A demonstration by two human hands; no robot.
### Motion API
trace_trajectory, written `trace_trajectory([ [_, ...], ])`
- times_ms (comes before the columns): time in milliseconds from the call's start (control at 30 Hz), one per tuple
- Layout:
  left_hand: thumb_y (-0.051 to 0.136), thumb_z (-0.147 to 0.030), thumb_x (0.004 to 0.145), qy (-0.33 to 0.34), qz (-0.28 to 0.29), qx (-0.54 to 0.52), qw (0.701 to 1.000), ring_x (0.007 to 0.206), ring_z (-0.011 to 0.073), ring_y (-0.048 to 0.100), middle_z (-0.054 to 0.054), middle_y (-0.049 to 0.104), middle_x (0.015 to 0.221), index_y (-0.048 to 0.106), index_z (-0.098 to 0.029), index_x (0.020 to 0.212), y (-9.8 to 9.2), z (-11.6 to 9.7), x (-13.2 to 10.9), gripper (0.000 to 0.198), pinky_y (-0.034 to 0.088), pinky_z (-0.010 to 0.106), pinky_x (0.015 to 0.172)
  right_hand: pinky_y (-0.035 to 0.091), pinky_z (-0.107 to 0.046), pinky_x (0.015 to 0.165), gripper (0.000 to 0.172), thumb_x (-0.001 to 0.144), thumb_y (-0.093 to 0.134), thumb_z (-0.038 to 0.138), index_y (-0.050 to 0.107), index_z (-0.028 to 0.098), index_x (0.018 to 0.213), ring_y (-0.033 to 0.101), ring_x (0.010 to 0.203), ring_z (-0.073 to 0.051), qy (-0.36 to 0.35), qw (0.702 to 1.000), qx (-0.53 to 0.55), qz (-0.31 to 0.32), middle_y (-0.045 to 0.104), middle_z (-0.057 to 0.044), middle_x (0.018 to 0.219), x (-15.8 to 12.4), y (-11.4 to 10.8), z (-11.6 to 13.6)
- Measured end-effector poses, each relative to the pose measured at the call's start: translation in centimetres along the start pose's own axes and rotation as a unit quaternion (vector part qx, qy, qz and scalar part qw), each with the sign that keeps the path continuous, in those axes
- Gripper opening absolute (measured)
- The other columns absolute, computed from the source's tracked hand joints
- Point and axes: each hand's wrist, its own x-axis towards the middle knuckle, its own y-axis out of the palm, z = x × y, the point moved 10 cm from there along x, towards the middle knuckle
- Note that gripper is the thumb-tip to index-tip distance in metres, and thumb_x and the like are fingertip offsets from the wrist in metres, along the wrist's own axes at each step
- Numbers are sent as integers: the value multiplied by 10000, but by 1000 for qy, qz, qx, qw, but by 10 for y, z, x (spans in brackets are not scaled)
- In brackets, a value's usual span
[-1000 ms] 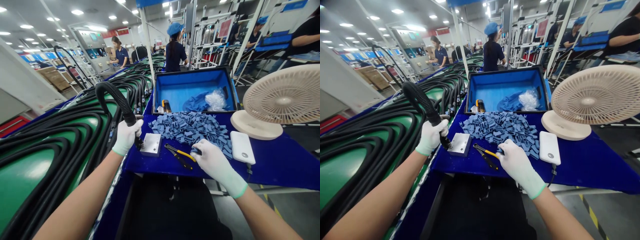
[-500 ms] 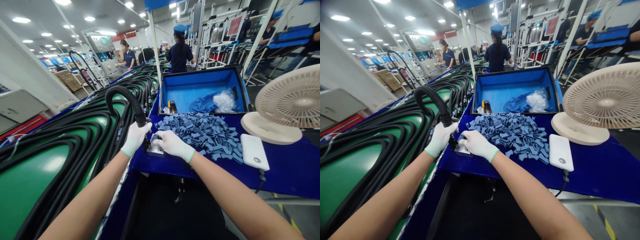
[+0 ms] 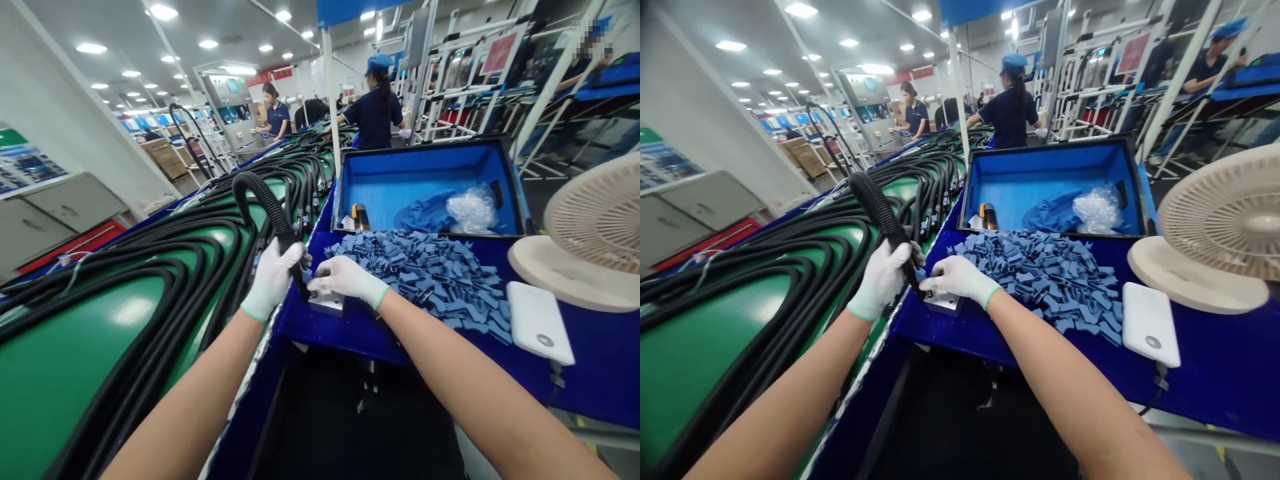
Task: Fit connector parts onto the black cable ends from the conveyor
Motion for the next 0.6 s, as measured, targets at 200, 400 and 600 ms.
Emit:
trace_trajectory([
  [200,749,-343,873,-153,-95,-85,980,776,163,641,68,666,1065,608,-212,1269,-157,5,-106,440,574,324,711,466,-255,647,220,825,683,381,777,198,904,672,731,-178,14,999,-44,19,760,-29,831,2,5,-2],
  [400,742,-513,810,-383,-96,189,899,994,307,696,140,719,1186,635,-146,1326,-285,20,-264,642,584,382,851,472,-285,642,214,829,650,385,778,230,901,681,698,-189,32,988,-152,28,761,-19,804,14,14,-9],
  [600,548,-404,846,-446,-34,533,718,1270,346,610,159,667,1353,586,-107,1413,-328,36,-326,641,411,422,1140,482,-311,700,256,855,607,451,776,271,923,692,791,-216,34,972,-232,13,772,-5,855,17,18,-12],
])
